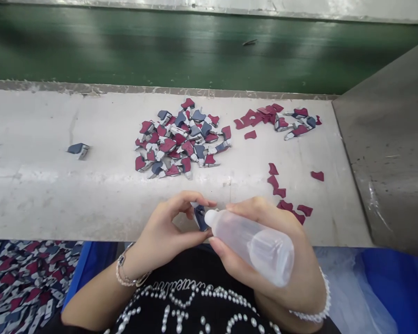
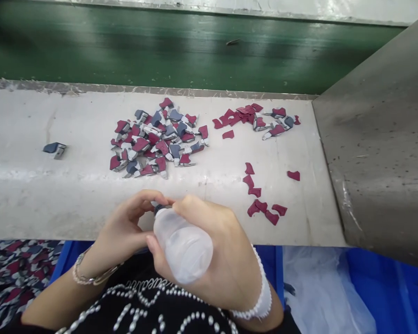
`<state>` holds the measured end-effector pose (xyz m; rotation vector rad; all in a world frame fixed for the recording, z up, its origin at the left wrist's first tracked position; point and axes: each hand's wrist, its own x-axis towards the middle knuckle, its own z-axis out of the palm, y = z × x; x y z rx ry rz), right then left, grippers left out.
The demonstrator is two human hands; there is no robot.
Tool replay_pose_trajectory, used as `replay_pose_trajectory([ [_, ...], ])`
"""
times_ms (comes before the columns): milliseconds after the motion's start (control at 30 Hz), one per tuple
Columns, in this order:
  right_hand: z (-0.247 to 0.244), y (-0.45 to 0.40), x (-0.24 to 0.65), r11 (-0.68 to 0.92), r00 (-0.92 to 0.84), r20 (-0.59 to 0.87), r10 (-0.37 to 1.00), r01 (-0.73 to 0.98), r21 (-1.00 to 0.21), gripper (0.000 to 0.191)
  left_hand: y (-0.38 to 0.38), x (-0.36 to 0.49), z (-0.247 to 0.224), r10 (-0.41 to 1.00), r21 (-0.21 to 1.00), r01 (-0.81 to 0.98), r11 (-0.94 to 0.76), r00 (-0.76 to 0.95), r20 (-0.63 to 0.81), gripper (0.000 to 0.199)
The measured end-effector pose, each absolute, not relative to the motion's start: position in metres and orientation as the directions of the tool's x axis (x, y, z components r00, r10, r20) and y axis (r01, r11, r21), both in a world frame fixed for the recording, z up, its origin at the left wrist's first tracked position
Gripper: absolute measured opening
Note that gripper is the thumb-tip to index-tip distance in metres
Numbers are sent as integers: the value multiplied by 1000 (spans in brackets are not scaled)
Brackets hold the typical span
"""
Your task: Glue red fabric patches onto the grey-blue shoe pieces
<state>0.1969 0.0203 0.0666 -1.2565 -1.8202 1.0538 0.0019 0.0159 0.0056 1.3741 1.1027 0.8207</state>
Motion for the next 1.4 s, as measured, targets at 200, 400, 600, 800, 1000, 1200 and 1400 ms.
replay_pose_trajectory([
  [200,68,16,197,224,-296,102,950,417,-881,20,15,4,8,948,988,137,68,300,-107,41],
  [400,67,14,195,247,-315,123,941,396,-884,20,13,4,10,951,984,171,51,294,-100,43],
  [600,67,11,198,310,-354,162,921,413,-856,23,10,3,7,955,988,148,50,283,-91,44],
  [800,70,13,199,326,-391,148,908,440,-837,25,10,4,6,951,990,127,54,295,-89,45],
  [1000,70,13,199,303,-400,121,908,431,-850,23,10,2,7,957,992,122,42,279,-75,45],
  [1200,70,11,201,307,-449,72,890,475,-825,24,11,0,7,955,986,162,32,287,-78,45],
  [1400,71,14,201,289,-481,41,876,454,-843,20,12,-1,7,962,985,167,30,261,-74,45],
])
